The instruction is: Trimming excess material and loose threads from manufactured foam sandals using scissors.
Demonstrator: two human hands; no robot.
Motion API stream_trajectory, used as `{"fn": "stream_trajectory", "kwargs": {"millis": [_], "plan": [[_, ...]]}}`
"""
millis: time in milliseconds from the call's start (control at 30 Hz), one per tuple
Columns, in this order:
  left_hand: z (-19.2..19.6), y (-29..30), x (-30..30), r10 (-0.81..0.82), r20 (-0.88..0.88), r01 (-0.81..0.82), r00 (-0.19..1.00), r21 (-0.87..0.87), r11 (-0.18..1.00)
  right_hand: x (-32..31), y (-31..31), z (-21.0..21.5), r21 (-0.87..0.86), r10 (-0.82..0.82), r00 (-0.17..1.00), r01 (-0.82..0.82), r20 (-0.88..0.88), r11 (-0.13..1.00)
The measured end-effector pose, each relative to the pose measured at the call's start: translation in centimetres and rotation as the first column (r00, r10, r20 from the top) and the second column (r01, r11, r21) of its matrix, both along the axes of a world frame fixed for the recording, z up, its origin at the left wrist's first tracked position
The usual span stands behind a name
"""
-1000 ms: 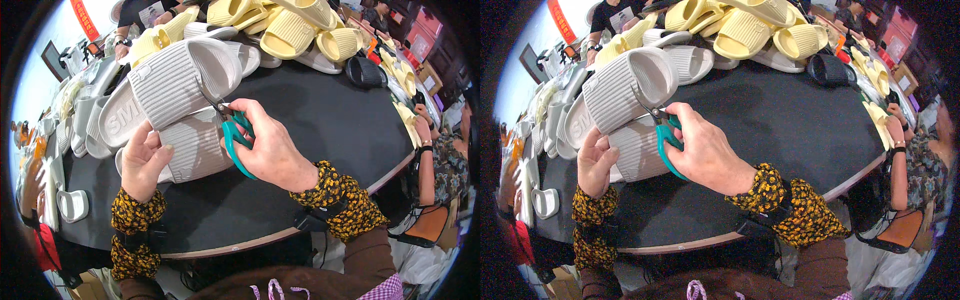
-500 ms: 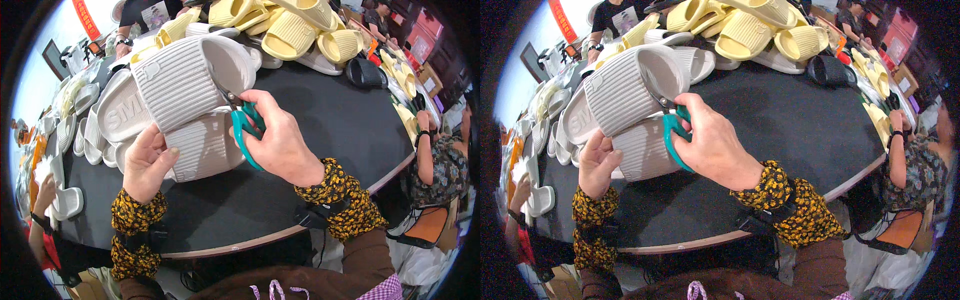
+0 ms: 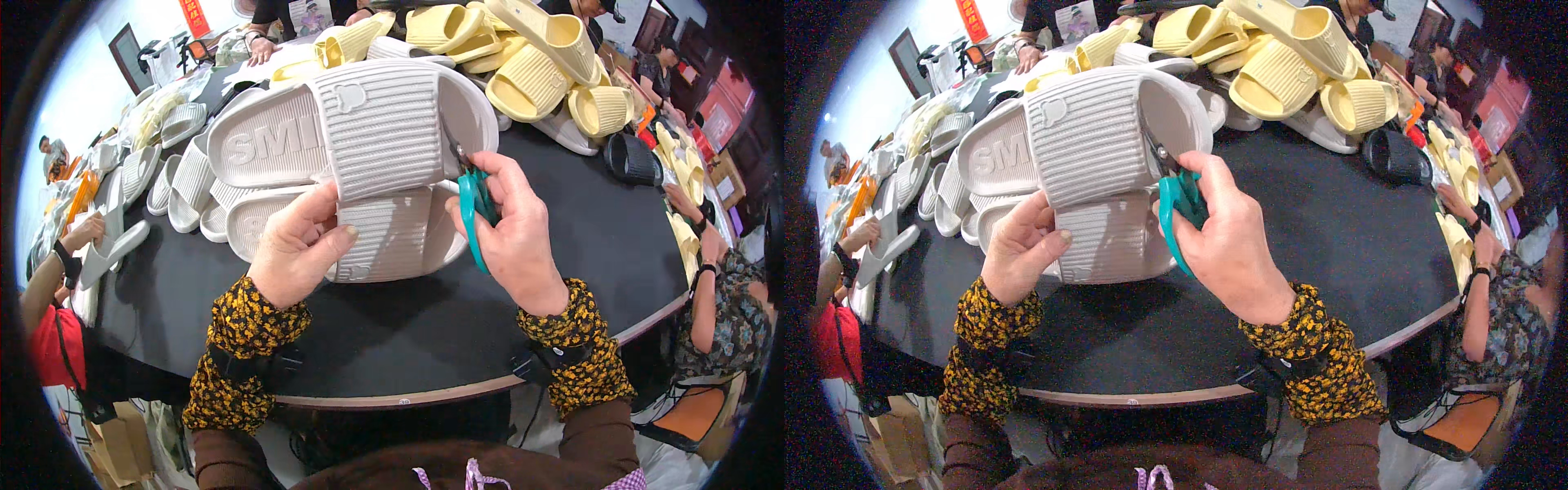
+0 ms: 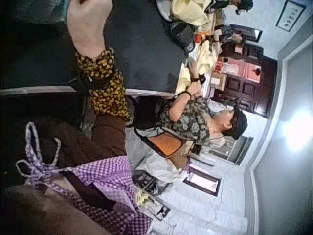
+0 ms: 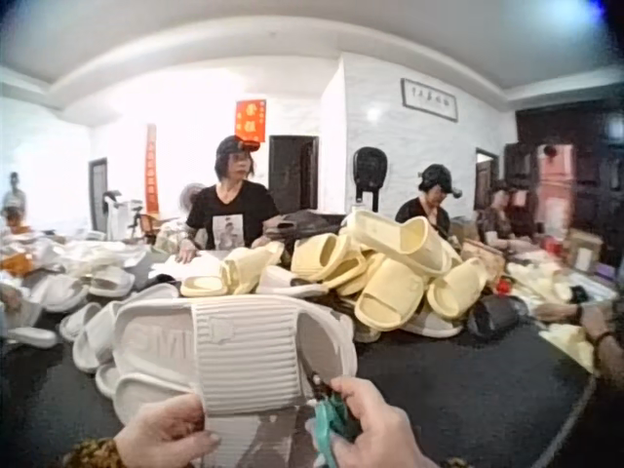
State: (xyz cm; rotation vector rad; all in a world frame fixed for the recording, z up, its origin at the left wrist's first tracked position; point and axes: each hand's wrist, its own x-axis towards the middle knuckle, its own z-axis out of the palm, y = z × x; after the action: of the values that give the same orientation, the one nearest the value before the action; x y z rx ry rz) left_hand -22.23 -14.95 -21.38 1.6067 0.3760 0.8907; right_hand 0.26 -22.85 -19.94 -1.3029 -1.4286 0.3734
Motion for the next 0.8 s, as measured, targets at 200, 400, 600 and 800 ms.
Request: {"fn": "stream_trajectory", "kwargs": {"millis": [200, 400, 600, 800], "plan": [[0.2, 0.0, 0.1, 0.004, -0.036, -0.004, 0.999, 0.01, 1.0, -0.3, 0.1, 0.4, 0.032, -0.026, 1.0, 0.026, -0.007, 0.999], [0.5, 0.0, 0.0, 0.009, -0.078, -0.006, 0.997, 0.039, 0.999, 0.3, 0.3, 0.0, -0.008, 0.001, 1.0, -0.001, -0.003, 1.0], [0.5, -0.1, 0.4, 0.045, -0.107, -0.042, 0.993, 0.025, 0.999, 0.5, 0.1, -0.2, 0.115, 0.025, 0.998, -0.018, -0.06, 0.993], [0.0, 0.1, 0.1, 0.057, -0.061, -0.062, 0.997, -0.099, 0.993, 0.0, -0.1, -0.8, 0.118, 0.071, 0.995, -0.063, -0.067, 0.991]]}}
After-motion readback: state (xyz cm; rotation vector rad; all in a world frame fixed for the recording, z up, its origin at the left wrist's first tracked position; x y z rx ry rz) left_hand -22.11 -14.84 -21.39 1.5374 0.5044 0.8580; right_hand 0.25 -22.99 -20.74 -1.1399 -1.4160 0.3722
